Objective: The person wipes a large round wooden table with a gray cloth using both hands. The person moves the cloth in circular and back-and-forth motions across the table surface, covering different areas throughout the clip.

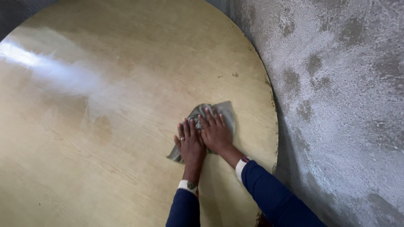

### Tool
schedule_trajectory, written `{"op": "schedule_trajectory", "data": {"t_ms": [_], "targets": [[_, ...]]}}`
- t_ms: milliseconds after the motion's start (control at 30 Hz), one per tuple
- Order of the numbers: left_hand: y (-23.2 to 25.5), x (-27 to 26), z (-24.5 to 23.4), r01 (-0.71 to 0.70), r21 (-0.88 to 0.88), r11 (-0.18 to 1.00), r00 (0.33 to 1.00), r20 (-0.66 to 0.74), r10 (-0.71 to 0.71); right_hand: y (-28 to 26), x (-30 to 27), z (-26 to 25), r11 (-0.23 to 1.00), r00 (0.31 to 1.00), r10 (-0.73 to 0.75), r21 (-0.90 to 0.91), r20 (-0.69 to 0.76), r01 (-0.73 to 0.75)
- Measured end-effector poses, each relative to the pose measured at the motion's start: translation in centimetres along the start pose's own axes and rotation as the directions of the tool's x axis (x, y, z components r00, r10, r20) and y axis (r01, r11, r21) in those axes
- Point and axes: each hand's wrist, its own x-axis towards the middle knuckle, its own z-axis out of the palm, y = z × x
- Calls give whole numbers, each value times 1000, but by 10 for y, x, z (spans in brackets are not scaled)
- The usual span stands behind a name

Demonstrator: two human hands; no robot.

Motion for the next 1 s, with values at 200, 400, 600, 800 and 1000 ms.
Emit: {"op": "schedule_trajectory", "data": {"t_ms": [200, 400, 600, 800, 1000], "targets": [[12, -85, 13, -43, 38, 998, 999, 6, 43, -6, -85, -24, 1000, 992, 13, -28, 123, -10], [84, -55, 40, -324, -133, 936, 931, 132, 341, 63, -111, -53, 900, 926, 378, -241, 14, -364], [103, 59, 46, -286, -93, 954, 949, 114, 295, 117, -4, -30, 930, 947, 318, -179, -48, -321], [36, 79, 16, 28, -68, 997, 1000, -2, -28, 64, 71, 7, 1000, 1000, -16, -21, -24, 15], [15, -25, 14, 21, 48, 999, 998, -62, -18, 16, -16, -9, 999, 989, -25, 34, 147, 20]]}}
